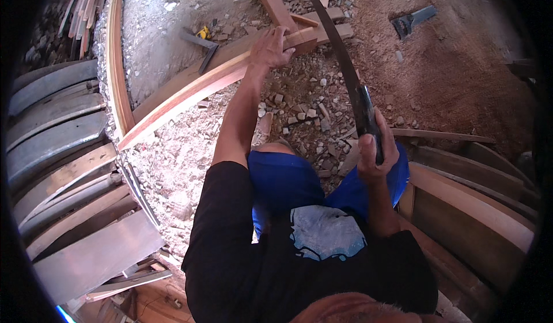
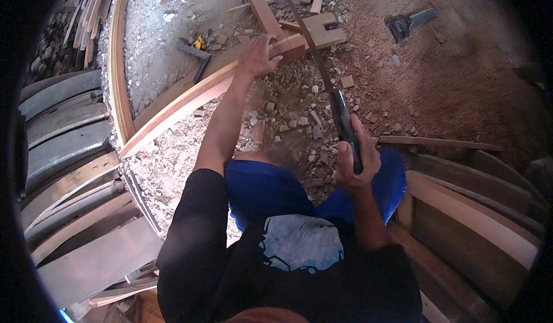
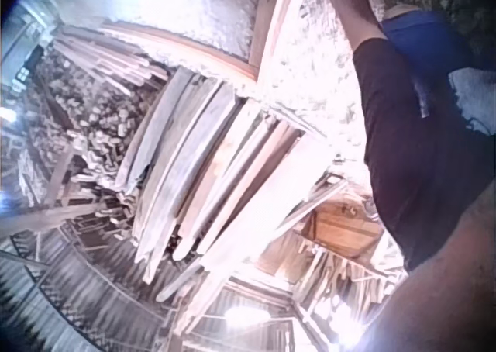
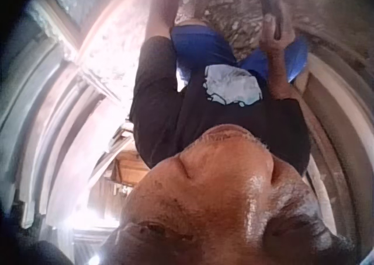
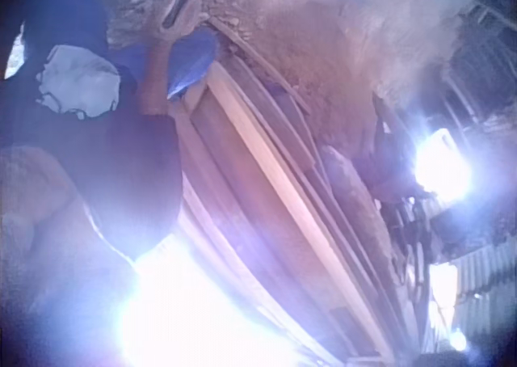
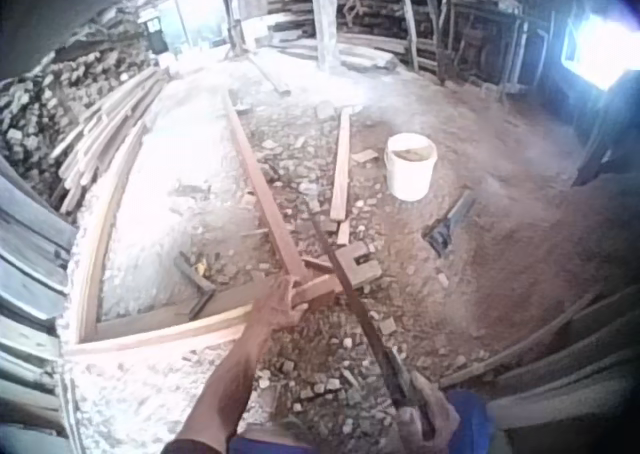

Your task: The person kneels on the ground and uses a hand saw to cut a wooden plank, then uses a hammer to drive nails into the frame to join the pieces. The person adjusts the plank and continues hammering to secure the joint.

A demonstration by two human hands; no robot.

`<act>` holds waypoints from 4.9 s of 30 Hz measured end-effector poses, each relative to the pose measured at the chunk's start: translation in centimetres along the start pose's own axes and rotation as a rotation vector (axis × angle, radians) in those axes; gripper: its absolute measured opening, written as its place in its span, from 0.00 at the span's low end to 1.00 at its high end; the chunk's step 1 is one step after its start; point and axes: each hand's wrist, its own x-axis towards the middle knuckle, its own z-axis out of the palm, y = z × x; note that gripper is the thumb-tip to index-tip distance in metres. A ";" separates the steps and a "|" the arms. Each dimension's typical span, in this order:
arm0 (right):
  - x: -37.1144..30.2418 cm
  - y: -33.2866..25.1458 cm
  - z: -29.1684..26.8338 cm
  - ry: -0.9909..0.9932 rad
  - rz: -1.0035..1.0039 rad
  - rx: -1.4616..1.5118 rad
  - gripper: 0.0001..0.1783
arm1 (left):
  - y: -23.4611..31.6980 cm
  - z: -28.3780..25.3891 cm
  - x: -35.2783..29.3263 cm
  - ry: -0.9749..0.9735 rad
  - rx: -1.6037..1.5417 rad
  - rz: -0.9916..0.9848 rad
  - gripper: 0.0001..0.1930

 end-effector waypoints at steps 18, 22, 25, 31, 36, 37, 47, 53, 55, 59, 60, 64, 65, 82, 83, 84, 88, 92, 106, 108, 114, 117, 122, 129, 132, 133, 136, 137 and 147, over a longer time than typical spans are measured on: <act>-1.3 6.9 3.4 -0.381 0.387 0.105 0.29 | 0.3 1.4 -0.8 0.184 0.131 0.346 0.19; -1.4 7.6 3.2 -0.402 0.420 -0.028 0.29 | 0.2 2.5 0.1 0.234 -0.075 0.251 0.16; -1.8 8.6 4.0 -0.303 0.289 -0.048 0.29 | 0.2 2.7 0.5 0.283 -0.104 0.238 0.15; -2.8 8.2 3.0 -0.296 0.347 -0.028 0.25 | 0.4 2.8 0.4 0.209 -0.028 0.200 0.17; -2.7 8.9 3.3 -0.261 0.149 -0.146 0.23 | 0.4 3.6 0.4 0.292 -0.019 0.204 0.12; -2.8 8.5 2.8 -0.301 0.229 -0.136 0.23 | 0.5 3.4 0.4 0.290 -0.031 0.208 0.12; -5.5 7.3 2.0 -0.259 0.216 -0.155 0.22 | 0.9 4.2 0.2 0.317 0.142 0.217 0.13; -2.7 7.2 4.2 -0.246 0.145 -0.178 0.23 | -0.1 4.7 0.9 0.289 0.149 0.216 0.14; -1.3 8.3 5.5 -0.240 0.156 -0.174 0.22 | -0.6 4.7 1.9 0.274 0.183 0.297 0.15; -4.9 8.8 2.8 -0.338 0.380 -0.168 0.22 | -0.2 4.5 0.9 0.270 0.132 0.228 0.14; -5.4 8.9 2.7 -0.309 0.312 -0.166 0.22 | -0.2 4.4 0.6 0.310 0.155 0.246 0.13; -4.6 9.2 4.4 -0.221 0.195 -0.149 0.22 | 0.6 4.3 0.6 0.316 0.124 0.239 0.13; -3.9 9.0 4.9 -0.202 0.201 -0.142 0.21 | 0.9 4.4 0.6 0.302 0.114 0.230 0.13; -6.5 8.6 4.0 -0.223 0.138 -0.206 0.21 | -0.4 5.3 0.2 0.325 0.133 0.235 0.16; -7.0 8.7 3.9 -0.232 0.184 -0.192 0.22 | -0.3 5.5 0.2 0.324 0.133 0.237 0.16; -6.9 8.4 4.0 -0.238 0.224 -0.172 0.22 | -0.2 5.3 0.5 0.328 0.141 0.240 0.17; -7.3 7.5 4.7 -0.213 0.194 -0.178 0.22 | -0.2 4.7 0.8 0.275 0.165 0.225 0.17; -5.6 7.4 4.2 -0.233 0.207 -0.200 0.21 | -0.2 4.2 1.0 0.323 0.101 0.229 0.13; 1.3 9.3 0.3 0.212 0.361 -0.163 0.25 | 0.8 3.4 0.2 0.289 -0.030 0.171 0.24; 1.6 9.4 -0.4 0.201 0.369 -0.187 0.26 | 0.6 3.3 0.2 0.281 -0.018 0.189 0.24; 0.7 6.6 0.0 -0.039 0.448 -0.115 0.25 | 1.0 2.8 0.1 0.266 -0.084 0.179 0.24; 0.7 4.6 1.4 -0.153 0.545 -0.085 0.21 | 0.6 2.9 0.3 0.289 -0.063 0.213 0.24; -0.5 5.3 2.0 -0.213 0.429 -0.098 0.23 | 0.1 3.2 0.7 0.218 -0.042 0.196 0.25; -0.9 3.9 1.7 -0.287 0.451 -0.111 0.21 | -0.1 3.5 0.4 0.247 -0.048 0.193 0.24; -1.1 5.8 1.8 -0.132 0.412 -0.170 0.22 | 0.2 3.1 0.1 0.254 -0.038 0.185 0.22; -0.7 5.9 1.6 -0.066 0.458 -0.147 0.23 | 0.4 2.9 0.0 0.234 -0.028 0.175 0.21; 0.9 6.6 0.7 0.113 0.454 -0.223 0.25 | 0.5 2.7 0.2 0.218 -0.085 0.199 0.18; 1.4 7.8 0.3 0.156 0.361 -0.342 0.25 | 0.3 2.5 0.2 0.219 -0.118 0.217 0.17; 9.3 17.8 -4.0 -0.737 0.859 -1.068 0.31 | 2.4 2.0 0.3 0.240 -0.040 0.085 0.26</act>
